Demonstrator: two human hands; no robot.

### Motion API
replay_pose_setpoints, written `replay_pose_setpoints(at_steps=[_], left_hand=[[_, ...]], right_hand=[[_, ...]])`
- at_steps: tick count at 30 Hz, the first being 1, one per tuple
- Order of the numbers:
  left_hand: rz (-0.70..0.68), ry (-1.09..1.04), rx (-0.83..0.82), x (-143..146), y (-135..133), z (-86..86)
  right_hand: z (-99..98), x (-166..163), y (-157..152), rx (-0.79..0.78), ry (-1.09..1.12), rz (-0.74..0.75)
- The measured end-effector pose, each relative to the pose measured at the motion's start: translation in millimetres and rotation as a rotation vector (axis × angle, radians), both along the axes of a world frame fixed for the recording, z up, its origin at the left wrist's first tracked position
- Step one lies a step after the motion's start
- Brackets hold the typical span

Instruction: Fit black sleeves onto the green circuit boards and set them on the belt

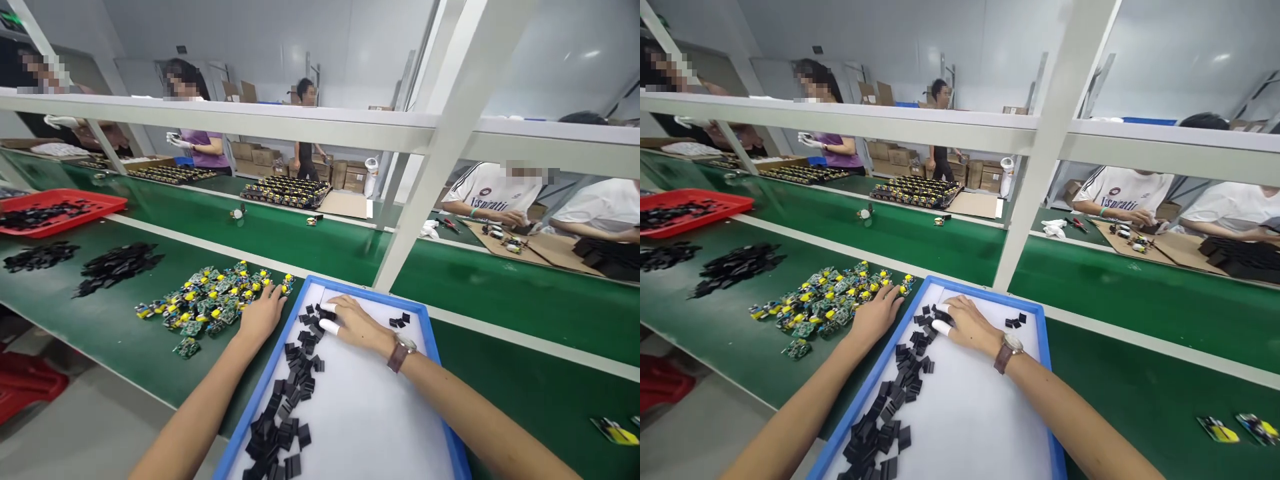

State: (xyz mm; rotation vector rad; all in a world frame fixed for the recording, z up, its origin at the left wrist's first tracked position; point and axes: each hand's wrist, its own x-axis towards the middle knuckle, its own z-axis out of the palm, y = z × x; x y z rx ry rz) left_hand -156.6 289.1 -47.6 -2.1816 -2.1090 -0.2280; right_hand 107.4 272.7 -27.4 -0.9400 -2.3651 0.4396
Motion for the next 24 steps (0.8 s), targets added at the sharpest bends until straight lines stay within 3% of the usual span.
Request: replay_pose_setpoints(at_steps=[5, 8, 10, 15, 17, 19, 24], left_hand=[[-0.020, -0.014, -0.019, -1.8, -4.0, -2.1], [-0.028, -0.016, -0.013, 1.6, -1.6, -3.3], [-0.045, -0.008, -0.004, 4.5, 0.6, -3.3], [-0.120, 0.039, 0.005, 5.7, 1.5, -1.2], [-0.137, 0.050, 0.013, 3.7, -0.6, -1.0], [-0.149, 0.049, 0.019, 1.1, -3.0, -2.1], [-0.175, 0.019, 0.013, -4.0, -4.6, -7.9]], right_hand=[[-0.8, 10.5, -61.8, -0.066, -0.047, 0.073], [0.7, 15.3, -76.3, -0.075, -0.066, 0.067], [0.4, 11.4, -61.9, -0.047, -0.076, 0.040], [-8.0, -19.8, 7.6, -0.044, -0.098, 0.065], [-10.0, -27.7, 13.8, -0.065, -0.121, 0.108], [-9.1, -25.5, -2.7, -0.086, -0.146, 0.157], [8.1, 12.4, -83.7, -0.181, -0.176, 0.262]])
